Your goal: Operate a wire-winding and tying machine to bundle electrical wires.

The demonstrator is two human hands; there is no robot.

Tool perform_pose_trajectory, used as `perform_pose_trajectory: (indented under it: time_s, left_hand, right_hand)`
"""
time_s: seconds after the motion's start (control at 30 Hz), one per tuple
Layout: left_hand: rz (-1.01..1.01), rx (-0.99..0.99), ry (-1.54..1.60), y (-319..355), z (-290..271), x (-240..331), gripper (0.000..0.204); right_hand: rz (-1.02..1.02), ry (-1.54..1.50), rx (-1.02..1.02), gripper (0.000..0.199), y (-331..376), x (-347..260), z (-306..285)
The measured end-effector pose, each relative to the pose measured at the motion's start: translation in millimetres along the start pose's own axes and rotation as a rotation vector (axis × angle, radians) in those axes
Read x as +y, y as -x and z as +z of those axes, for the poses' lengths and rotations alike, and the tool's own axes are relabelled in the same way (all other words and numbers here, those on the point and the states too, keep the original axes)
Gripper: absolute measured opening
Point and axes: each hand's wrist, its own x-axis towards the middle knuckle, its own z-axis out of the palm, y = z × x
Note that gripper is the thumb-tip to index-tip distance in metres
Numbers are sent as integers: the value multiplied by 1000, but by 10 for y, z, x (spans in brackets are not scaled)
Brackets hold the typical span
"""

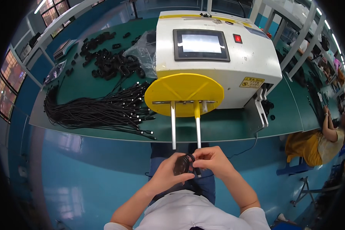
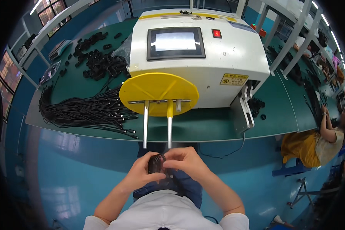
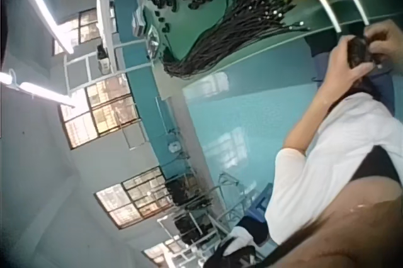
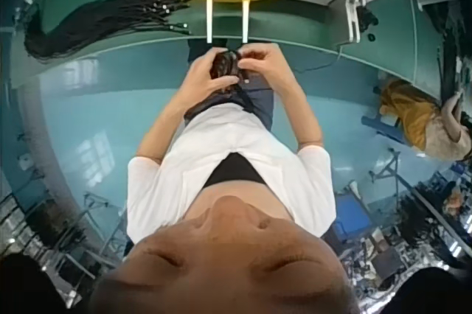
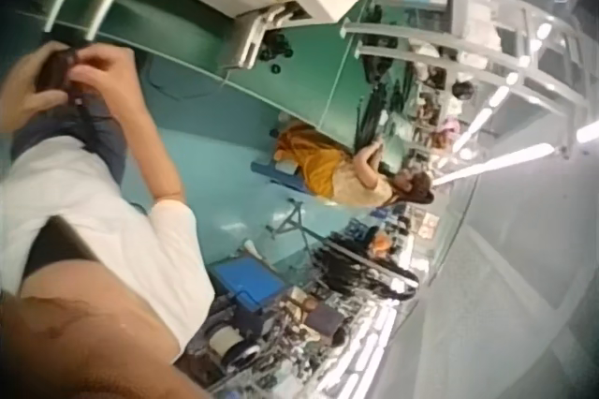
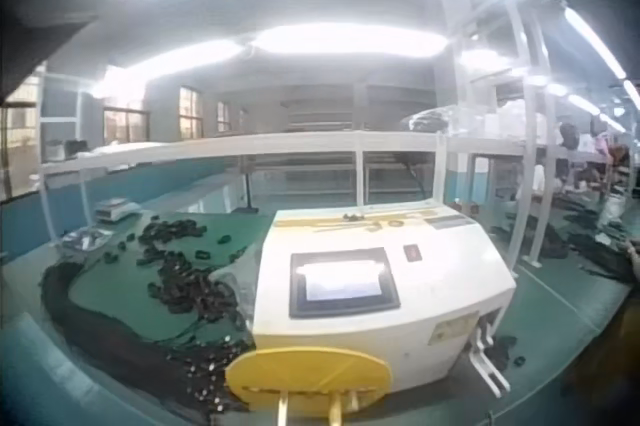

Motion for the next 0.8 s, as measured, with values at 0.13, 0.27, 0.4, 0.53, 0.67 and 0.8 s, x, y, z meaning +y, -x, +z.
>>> perform_pose_trajectory:
  time_s: [0.13,0.27,0.4,0.53,0.67,0.8]
  left_hand:
    - [-50,-33,-13,11,-8,-21,39]
    - [-140,-115,357,39,35,-13,31]
    - [-255,-280,597,77,-37,-38,22]
    - [-259,-364,730,89,-110,-303,16]
    - [-303,-423,775,83,-84,-429,17]
    - [-409,-317,725,304,51,-689,27]
  right_hand:
    - [-74,-39,1,13,-10,65,161]
    - [-110,100,60,11,16,80,254]
    - [-62,208,24,17,37,66,220]
    - [-272,310,40,24,-3,138,223]
    - [-211,250,-192,34,-19,146,260]
    - [-135,328,-378,39,99,467,347]
